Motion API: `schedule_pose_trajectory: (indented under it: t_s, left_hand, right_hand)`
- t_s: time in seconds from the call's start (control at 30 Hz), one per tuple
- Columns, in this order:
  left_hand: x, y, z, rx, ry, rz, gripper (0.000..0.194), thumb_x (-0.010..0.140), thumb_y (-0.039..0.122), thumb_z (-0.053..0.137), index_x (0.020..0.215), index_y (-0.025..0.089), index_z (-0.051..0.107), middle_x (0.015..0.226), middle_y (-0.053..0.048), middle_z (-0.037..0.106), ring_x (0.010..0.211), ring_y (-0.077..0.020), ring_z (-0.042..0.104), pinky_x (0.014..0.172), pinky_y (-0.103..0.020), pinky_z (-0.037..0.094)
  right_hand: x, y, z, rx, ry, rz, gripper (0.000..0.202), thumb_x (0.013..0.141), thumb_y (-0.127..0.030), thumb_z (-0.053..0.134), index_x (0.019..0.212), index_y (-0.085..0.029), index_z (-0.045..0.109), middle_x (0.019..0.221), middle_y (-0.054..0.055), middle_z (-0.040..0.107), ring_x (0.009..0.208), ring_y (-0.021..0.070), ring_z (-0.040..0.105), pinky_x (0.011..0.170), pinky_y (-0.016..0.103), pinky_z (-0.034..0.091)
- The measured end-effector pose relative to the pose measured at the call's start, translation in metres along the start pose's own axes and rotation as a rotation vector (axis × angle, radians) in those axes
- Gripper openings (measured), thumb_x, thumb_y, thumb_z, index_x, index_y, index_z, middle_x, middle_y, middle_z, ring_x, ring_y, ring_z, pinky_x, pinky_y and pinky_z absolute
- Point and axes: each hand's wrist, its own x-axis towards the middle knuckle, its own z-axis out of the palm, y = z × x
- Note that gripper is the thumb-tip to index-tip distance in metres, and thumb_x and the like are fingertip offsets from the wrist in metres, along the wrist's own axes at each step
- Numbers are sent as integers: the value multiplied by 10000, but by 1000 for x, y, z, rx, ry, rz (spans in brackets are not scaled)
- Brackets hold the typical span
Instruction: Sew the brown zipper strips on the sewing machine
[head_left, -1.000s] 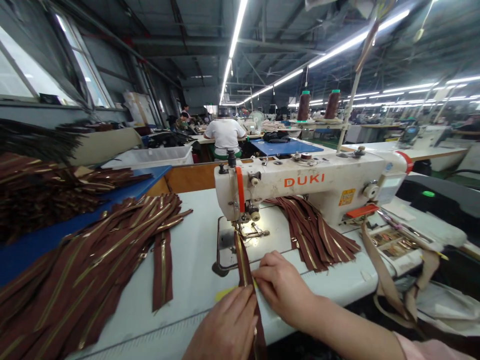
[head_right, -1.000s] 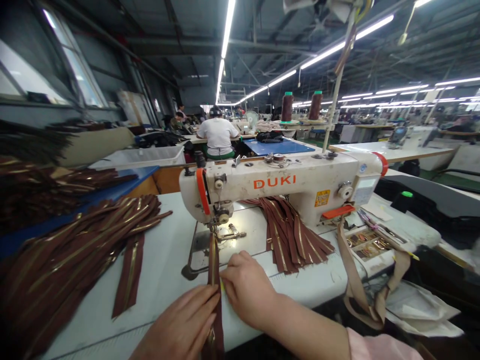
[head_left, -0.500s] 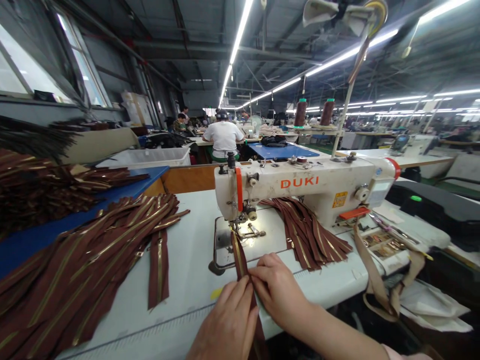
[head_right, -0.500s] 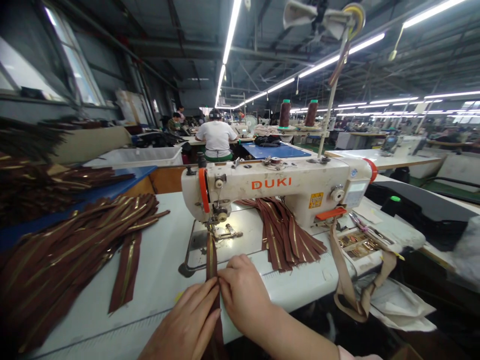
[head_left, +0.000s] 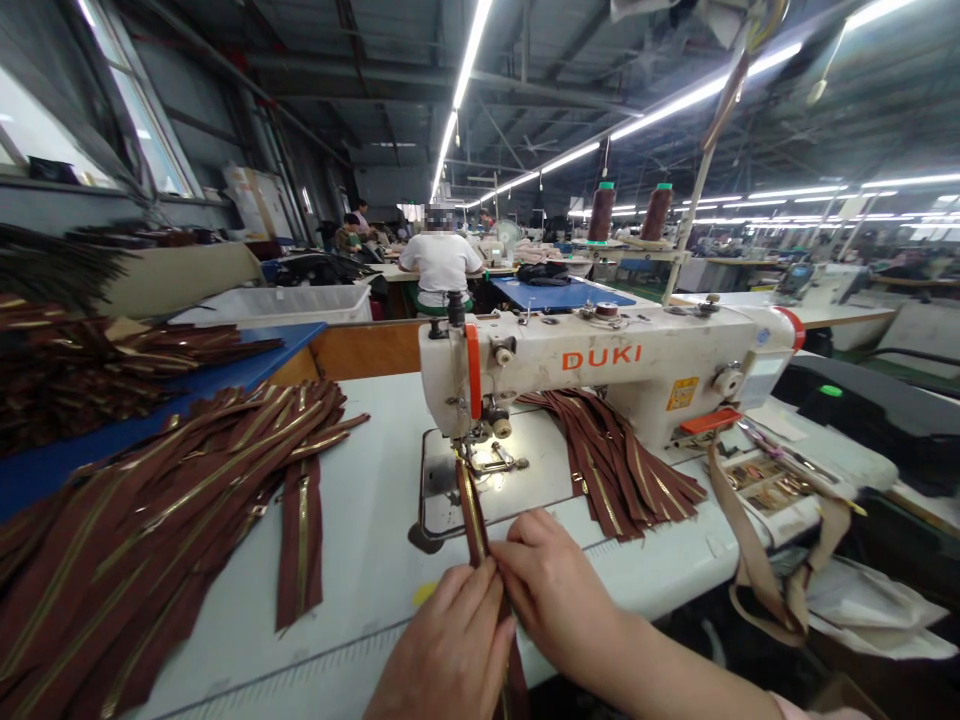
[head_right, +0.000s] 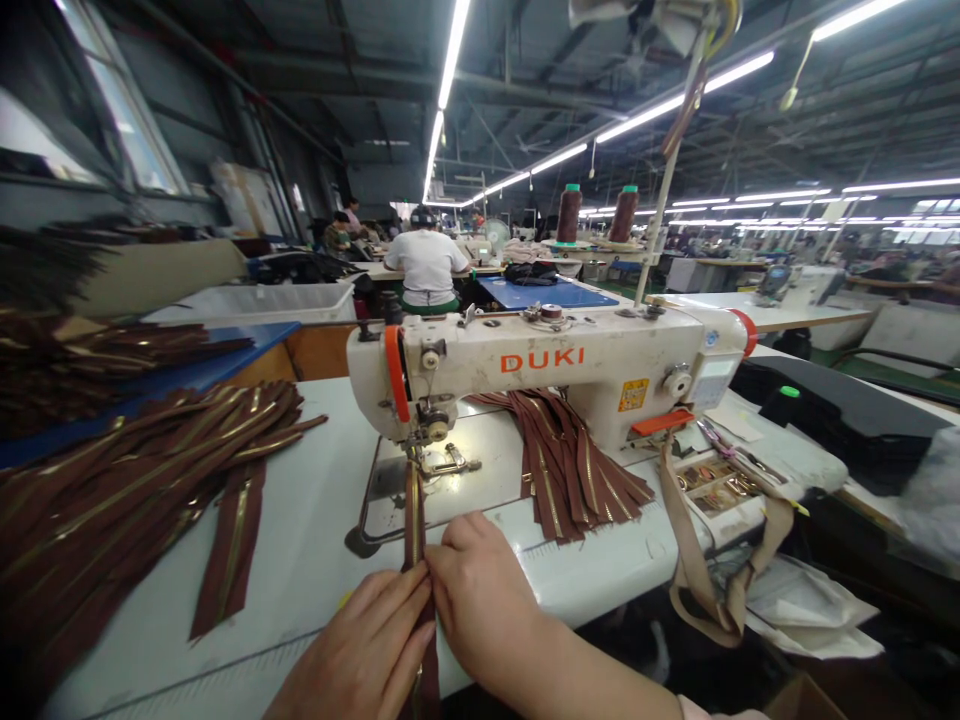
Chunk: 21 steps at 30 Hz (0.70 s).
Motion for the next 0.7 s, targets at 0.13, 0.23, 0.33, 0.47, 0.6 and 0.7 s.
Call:
schedule_pose_trajectory:
  t_s: [0.13, 0.23, 0.33, 0.47, 0.6, 0.7]
  left_hand:
    - [-5, -2, 1, -22, 23, -2, 331, 923, 93, 334, 978, 124, 659, 962, -90, 717, 936, -216, 637, 848, -357, 505]
    - [-10, -6, -3, -57, 51, 14, 291, 922, 127, 375, 1051, 134, 635, 1014, -68, 718, 959, -190, 646, 871, -303, 503]
    - [-12, -17, -9, -94, 54, 25, 277, 927, 145, 385, 1079, 139, 617, 1031, -59, 717, 950, -167, 656, 864, -253, 509]
    - [-2, -36, -12, -125, 23, -48, 277, 932, 149, 374, 1096, 146, 598, 1037, -77, 700, 956, -190, 647, 857, -304, 528]
    - [12, -52, -6, -232, -112, -70, 271, 895, 112, 383, 1009, 171, 623, 971, -78, 679, 900, -210, 632, 813, -366, 545]
    - [13, -56, -1, -309, -174, -66, 268, 888, 100, 381, 964, 174, 627, 938, -74, 660, 861, -201, 616, 802, -364, 544]
  right_hand:
    - [1, 1, -1, -133, -59, -68, 122, 905, -158, 495, 806, -163, 566, 812, 38, 527, 805, 187, 443, 698, 301, 363]
    - [2, 3, 0, -191, -72, -118, 125, 910, -167, 492, 797, -168, 546, 807, 34, 522, 788, 187, 436, 683, 309, 358]
    - [3, 5, 0, -217, -69, -147, 106, 904, -162, 500, 808, -170, 543, 817, 33, 523, 792, 189, 433, 674, 314, 356]
    - [4, 5, -3, -263, -77, -191, 36, 880, -143, 533, 885, -156, 566, 838, 40, 529, 793, 192, 429, 668, 318, 366]
    - [5, 3, -8, -322, -121, -237, 52, 864, -135, 549, 905, -137, 580, 863, 57, 535, 819, 204, 432, 687, 329, 384]
    - [5, 4, -12, -336, -164, -261, 81, 870, -140, 541, 934, -126, 588, 867, 63, 539, 819, 205, 434, 685, 332, 390]
